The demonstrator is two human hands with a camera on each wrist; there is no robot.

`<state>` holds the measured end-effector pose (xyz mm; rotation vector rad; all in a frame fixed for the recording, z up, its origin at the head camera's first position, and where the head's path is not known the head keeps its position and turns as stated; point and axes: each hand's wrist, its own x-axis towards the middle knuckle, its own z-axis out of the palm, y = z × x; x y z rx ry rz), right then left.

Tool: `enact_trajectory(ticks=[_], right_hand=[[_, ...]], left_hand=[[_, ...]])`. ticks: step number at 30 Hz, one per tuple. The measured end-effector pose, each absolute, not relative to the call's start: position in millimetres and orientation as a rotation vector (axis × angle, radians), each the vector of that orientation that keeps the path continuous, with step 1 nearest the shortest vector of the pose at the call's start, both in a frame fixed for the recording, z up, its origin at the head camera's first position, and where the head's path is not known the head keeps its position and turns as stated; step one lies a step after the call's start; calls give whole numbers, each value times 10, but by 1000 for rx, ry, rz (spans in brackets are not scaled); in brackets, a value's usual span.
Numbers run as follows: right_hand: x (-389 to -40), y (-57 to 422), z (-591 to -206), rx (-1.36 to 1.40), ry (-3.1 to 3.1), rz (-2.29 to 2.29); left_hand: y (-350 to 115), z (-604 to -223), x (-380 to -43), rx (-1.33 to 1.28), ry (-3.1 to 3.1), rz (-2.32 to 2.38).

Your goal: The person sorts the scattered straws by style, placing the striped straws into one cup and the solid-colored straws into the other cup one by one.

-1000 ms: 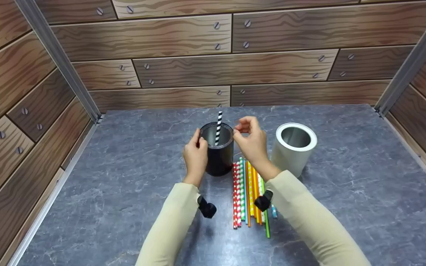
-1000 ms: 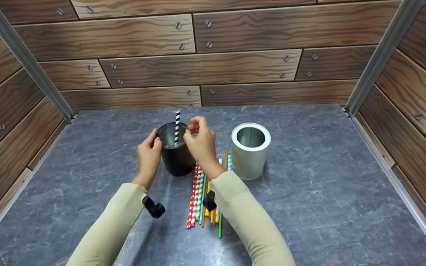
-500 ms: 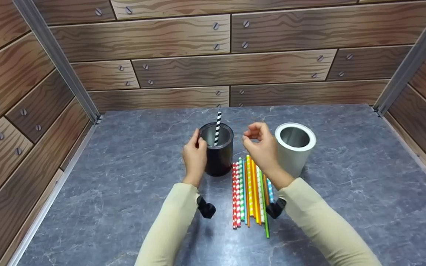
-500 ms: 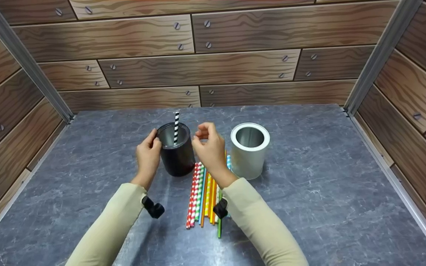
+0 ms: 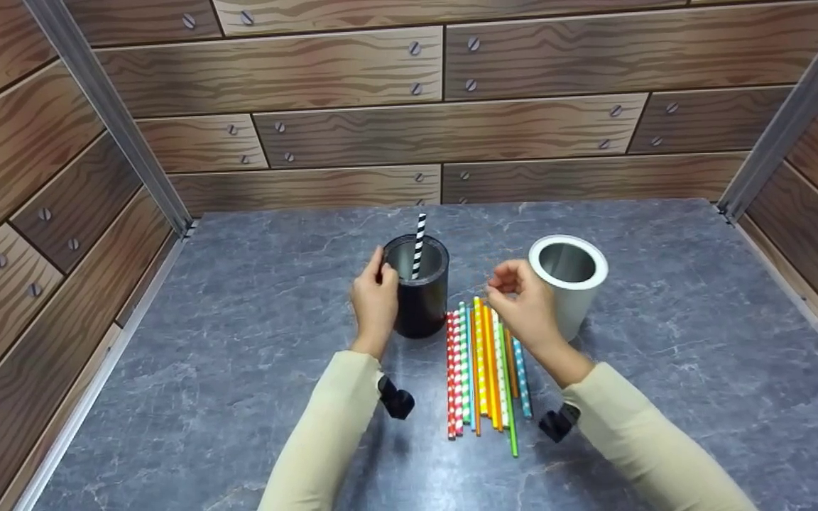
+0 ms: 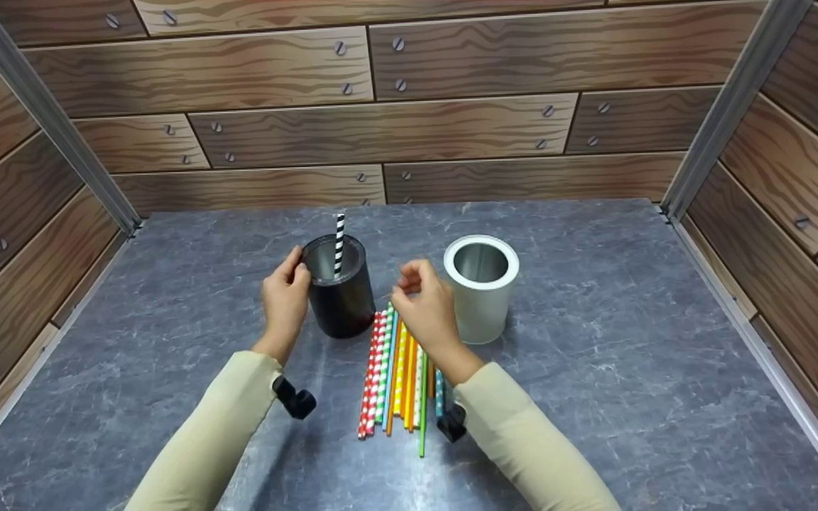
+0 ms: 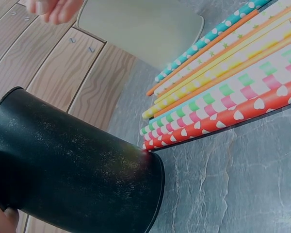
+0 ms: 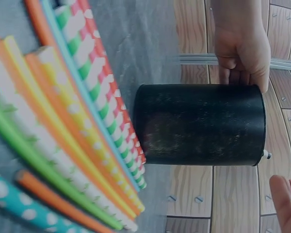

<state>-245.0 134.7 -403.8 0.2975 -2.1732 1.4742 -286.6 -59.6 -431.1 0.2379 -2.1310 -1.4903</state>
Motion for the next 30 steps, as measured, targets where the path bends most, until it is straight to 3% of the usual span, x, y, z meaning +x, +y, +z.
enact_trajectory(ticks=[30], right_hand=[[-2256, 1944, -4740, 71, -2723, 1373]], left_hand=[[-582, -4327, -2875, 222, -2083, -1485]])
